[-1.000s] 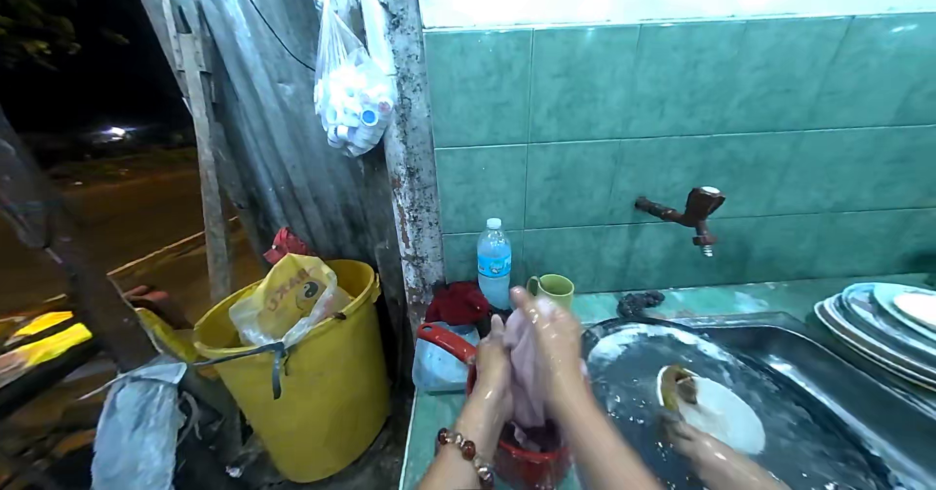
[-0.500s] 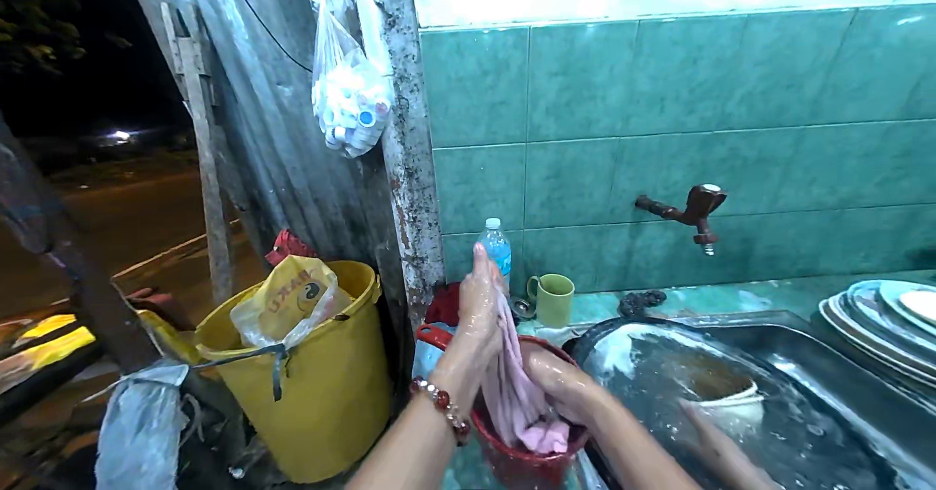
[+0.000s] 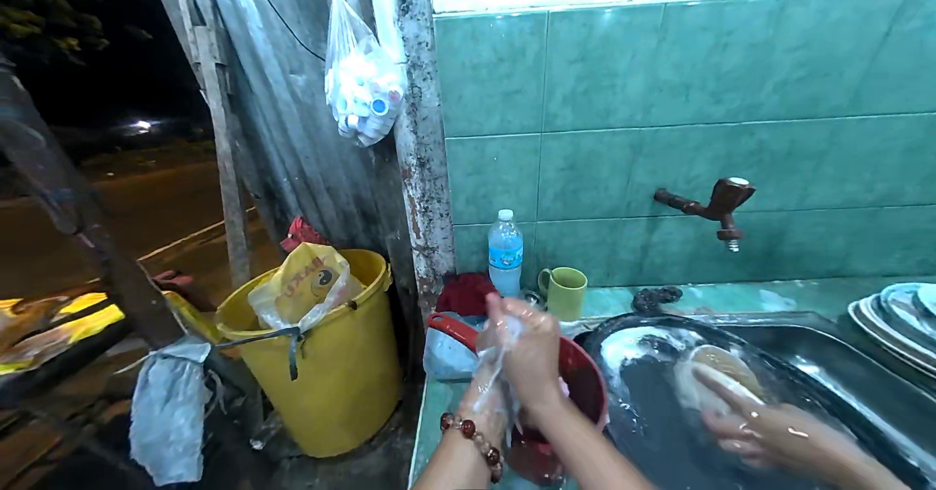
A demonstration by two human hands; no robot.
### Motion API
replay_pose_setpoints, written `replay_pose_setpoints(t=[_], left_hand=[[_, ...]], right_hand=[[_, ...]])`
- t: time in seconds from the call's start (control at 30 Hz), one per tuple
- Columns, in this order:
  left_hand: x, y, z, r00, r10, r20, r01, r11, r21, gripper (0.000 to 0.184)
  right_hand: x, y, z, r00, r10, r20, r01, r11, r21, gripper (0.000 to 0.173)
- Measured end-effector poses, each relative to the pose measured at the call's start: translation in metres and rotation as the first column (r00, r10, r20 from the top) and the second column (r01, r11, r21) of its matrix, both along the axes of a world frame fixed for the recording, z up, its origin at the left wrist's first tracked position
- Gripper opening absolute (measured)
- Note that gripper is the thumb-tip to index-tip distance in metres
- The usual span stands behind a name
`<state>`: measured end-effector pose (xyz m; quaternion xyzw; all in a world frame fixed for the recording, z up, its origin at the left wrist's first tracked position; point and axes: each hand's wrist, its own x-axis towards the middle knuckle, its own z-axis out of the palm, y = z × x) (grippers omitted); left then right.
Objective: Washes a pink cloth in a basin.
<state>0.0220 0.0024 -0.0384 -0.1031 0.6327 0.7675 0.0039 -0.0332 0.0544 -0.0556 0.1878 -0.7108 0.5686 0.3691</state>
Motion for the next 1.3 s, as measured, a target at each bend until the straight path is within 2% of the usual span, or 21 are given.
replay_pose_setpoints(t=[0.03, 0.1, 0.2, 0.27, 0.33, 0.4, 0.47, 0.5, 0.53, 0.6, 0.67, 0.7, 0.73, 0.8, 0.87, 0.9, 1.0, 1.1, 1.17, 1.23, 1.3], left_hand=[[-0.031, 0.012, -0.007, 0.988, 0.151, 0.031, -0.154, 0.962, 0.227, 0.025], [-0.059, 0.021, -0.011, 0.967, 0.232, 0.104, -0.255, 0.884, 0.392, 0.017], [-0.036, 0.005, -0.014, 0.996, 0.08, -0.031, -0.064, 0.939, 0.339, 0.038], [-0.041, 0.004, -0.009, 1.0, 0.017, -0.014, -0.013, 0.956, 0.292, 0.03], [-0.049, -0.004, 0.001, 0.966, -0.258, 0.022, 0.253, 0.959, 0.124, 0.038], [-0.054, -0.014, 0.012, 0.849, -0.52, 0.097, 0.527, 0.815, -0.241, 0.052], [-0.055, -0.016, 0.021, 0.869, -0.486, 0.089, 0.463, 0.737, -0.493, 0.046], [-0.057, -0.019, 0.025, 0.905, -0.425, 0.019, 0.374, 0.772, -0.514, 0.041], [-0.059, -0.023, 0.025, 0.936, -0.344, -0.075, 0.274, 0.846, -0.457, 0.037], [-0.067, -0.033, 0.017, 0.977, -0.125, -0.173, 0.096, 0.981, -0.168, 0.04], [-0.071, -0.033, 0.0, 0.993, 0.057, -0.102, -0.046, 0.994, 0.104, 0.048], [-0.071, -0.026, -0.011, 0.995, 0.09, -0.045, -0.08, 0.98, 0.182, 0.05], [-0.066, -0.017, -0.023, 0.996, 0.085, -0.003, -0.082, 0.971, 0.224, 0.051], [-0.032, 0.001, -0.028, 1.0, 0.021, 0.01, -0.022, 0.989, 0.148, 0.042], [0.018, 0.004, 0.004, 0.991, -0.098, 0.094, 0.106, 0.991, -0.079, 0.036], [0.025, 0.008, 0.012, 0.989, -0.109, 0.101, 0.12, 0.986, -0.114, 0.036], [-0.024, 0.022, -0.027, 1.0, -0.015, 0.01, 0.014, 0.988, 0.156, 0.03], [-0.023, 0.018, -0.027, 1.0, -0.027, 0.01, 0.023, 0.967, 0.252, 0.034], [-0.017, 0.01, -0.017, 0.996, -0.069, -0.062, 0.079, 0.98, 0.181, 0.037], [-0.038, 0.01, -0.014, 0.997, -0.056, -0.044, 0.06, 0.994, 0.094, 0.037], [-0.055, -0.009, -0.005, 0.986, -0.143, -0.084, 0.138, 0.988, -0.064, 0.03]], right_hand=[[-0.011, 0.01, -0.003, 0.995, -0.021, 0.102, 0.021, 1.0, 0.0, 0.025], [-0.023, 0.017, -0.008, 0.98, -0.101, 0.172, 0.103, 0.995, -0.005, 0.025], [-0.007, 0.009, -0.006, 0.999, -0.014, 0.047, 0.014, 1.0, -0.015, 0.016], [-0.014, 0.027, -0.005, 0.979, 0.063, 0.192, -0.073, 0.996, 0.046, 0.018], [-0.038, 0.055, 0.013, 0.913, 0.017, 0.408, -0.057, 0.995, 0.086, 0.032], [-0.055, 0.068, 0.035, 0.849, 0.079, 0.522, -0.088, 0.996, -0.008, 0.047], [-0.046, 0.074, 0.049, 0.773, 0.254, 0.581, -0.292, 0.956, -0.029, 0.06], [-0.041, 0.079, 0.046, 0.727, 0.31, 0.613, -0.401, 0.916, 0.012, 0.066], [-0.038, 0.083, 0.037, 0.698, 0.32, 0.64, -0.449, 0.893, 0.043, 0.065], [-0.041, 0.095, 0.01, 0.695, 0.293, 0.657, -0.402, 0.916, 0.017, 0.041], [-0.037, 0.099, -0.002, 0.709, 0.379, 0.594, -0.257, 0.924, -0.284, 0.023], [-0.028, 0.087, 0.001, 0.746, 0.4, 0.533, -0.168, 0.887, -0.431, 0.022], [-0.016, 0.069, 0.005, 0.8, 0.371, 0.471, -0.127, 0.873, -0.471, 0.024], [0.011, 0.024, 0.008, 0.928, 0.228, 0.294, -0.139, 0.946, -0.293, 0.027], [0.019, 0.002, -0.002, 0.996, 0.007, 0.087, -0.008, 1.0, 0.014, 0.03], [0.014, 0.006, -0.008, 0.995, -0.072, 0.062, 0.065, 0.992, 0.111, 0.027], [-0.018, 0.032, -0.017, 0.948, -0.182, 0.26, 0.138, 0.974, 0.178, 0.023], [0.0, 0.023, -0.004, 0.964, -0.158, 0.216, 0.132, 0.983, 0.128, 0.019], [0.01, 0.018, -0.001, 0.985, -0.148, 0.085, 0.139, 0.985, 0.104, 0.019], [-0.002, 0.043, -0.007, 0.957, -0.034, 0.289, -0.02, 0.983, 0.181, 0.034], [-0.025, 0.084, -0.008, 0.812, 0.15, 0.564, -0.346, 0.902, 0.259, 0.046]])
